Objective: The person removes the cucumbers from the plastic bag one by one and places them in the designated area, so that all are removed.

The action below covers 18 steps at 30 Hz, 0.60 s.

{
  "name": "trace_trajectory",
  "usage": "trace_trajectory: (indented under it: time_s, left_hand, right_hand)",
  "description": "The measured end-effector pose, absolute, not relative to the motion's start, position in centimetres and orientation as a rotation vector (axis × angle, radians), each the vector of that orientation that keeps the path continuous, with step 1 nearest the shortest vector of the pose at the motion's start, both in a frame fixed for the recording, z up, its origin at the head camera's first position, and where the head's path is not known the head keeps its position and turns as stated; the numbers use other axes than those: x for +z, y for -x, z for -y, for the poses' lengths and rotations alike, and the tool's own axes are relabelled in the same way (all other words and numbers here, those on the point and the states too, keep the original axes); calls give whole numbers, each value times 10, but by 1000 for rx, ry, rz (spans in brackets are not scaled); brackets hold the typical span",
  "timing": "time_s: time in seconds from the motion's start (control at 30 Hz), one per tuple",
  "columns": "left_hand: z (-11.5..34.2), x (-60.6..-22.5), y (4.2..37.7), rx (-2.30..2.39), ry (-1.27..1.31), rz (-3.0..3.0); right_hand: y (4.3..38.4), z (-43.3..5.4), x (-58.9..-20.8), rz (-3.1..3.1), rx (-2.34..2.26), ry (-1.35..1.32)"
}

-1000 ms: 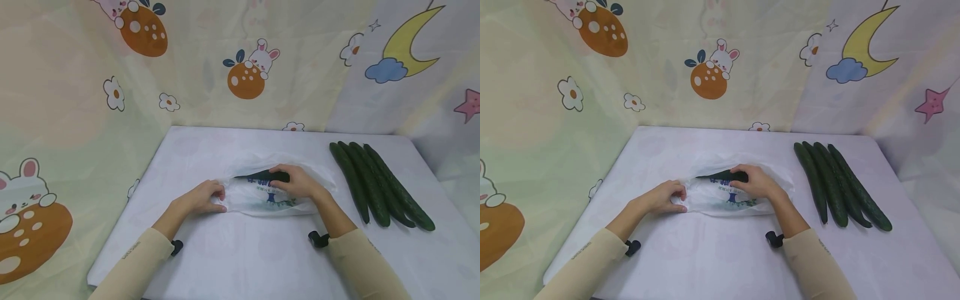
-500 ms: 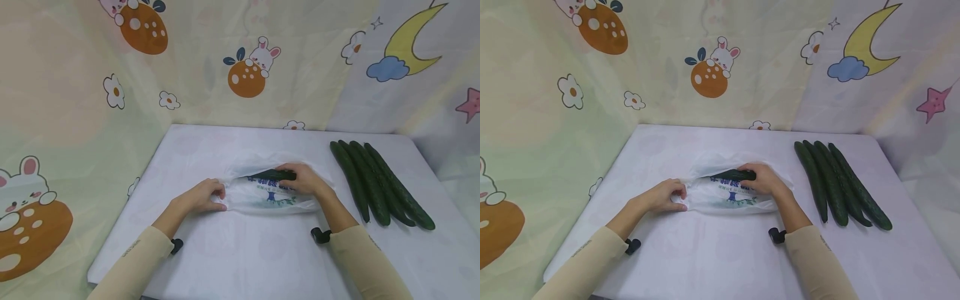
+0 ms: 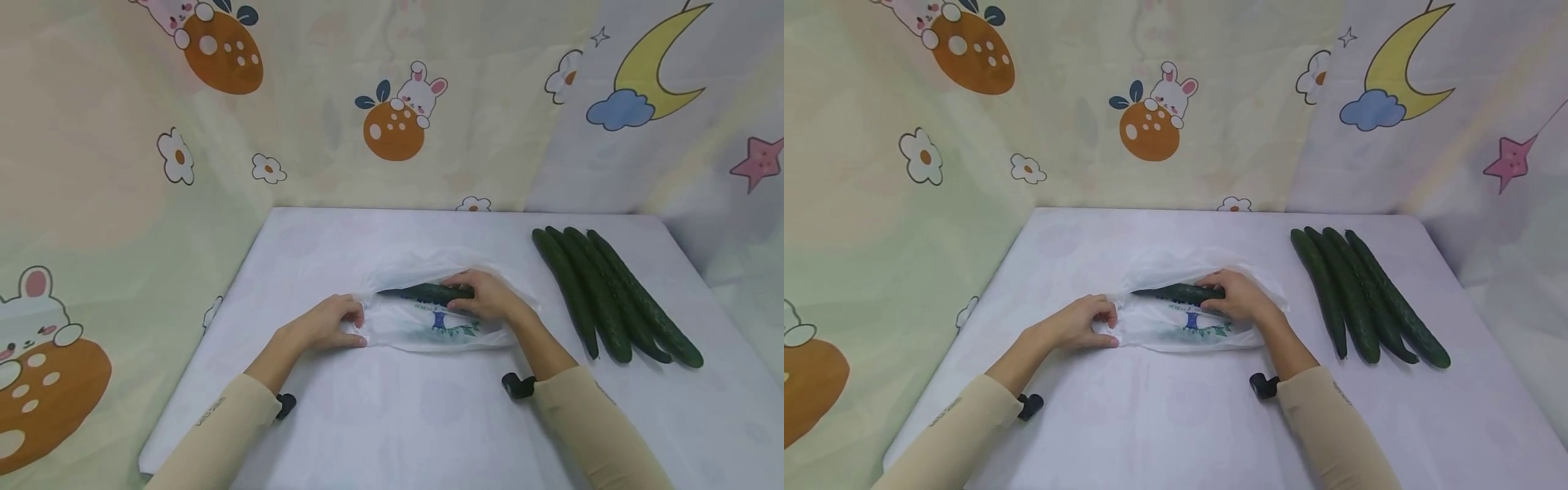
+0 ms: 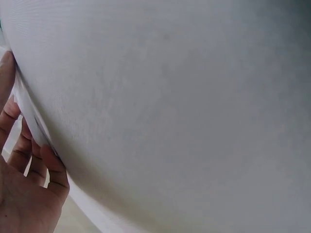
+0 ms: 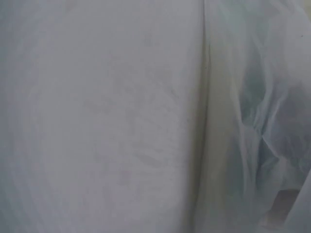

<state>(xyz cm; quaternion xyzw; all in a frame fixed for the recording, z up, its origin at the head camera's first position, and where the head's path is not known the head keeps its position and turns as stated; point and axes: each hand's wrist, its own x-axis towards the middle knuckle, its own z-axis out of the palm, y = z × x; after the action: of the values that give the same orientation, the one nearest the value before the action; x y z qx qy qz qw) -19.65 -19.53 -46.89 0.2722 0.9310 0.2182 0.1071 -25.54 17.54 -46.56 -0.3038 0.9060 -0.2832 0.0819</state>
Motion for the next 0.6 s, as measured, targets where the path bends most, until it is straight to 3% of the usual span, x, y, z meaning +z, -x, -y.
trace_trajectory:
  time_s: [0.2, 0.6]
  left_hand:
    - [193, -469, 198, 662, -831, -2724]
    - [196, -472, 196, 688, -799, -2722]
  right_hand:
    - [251, -180, -468, -2687, -923, 848]
    - [247, -180, -463, -2582, -971, 985]
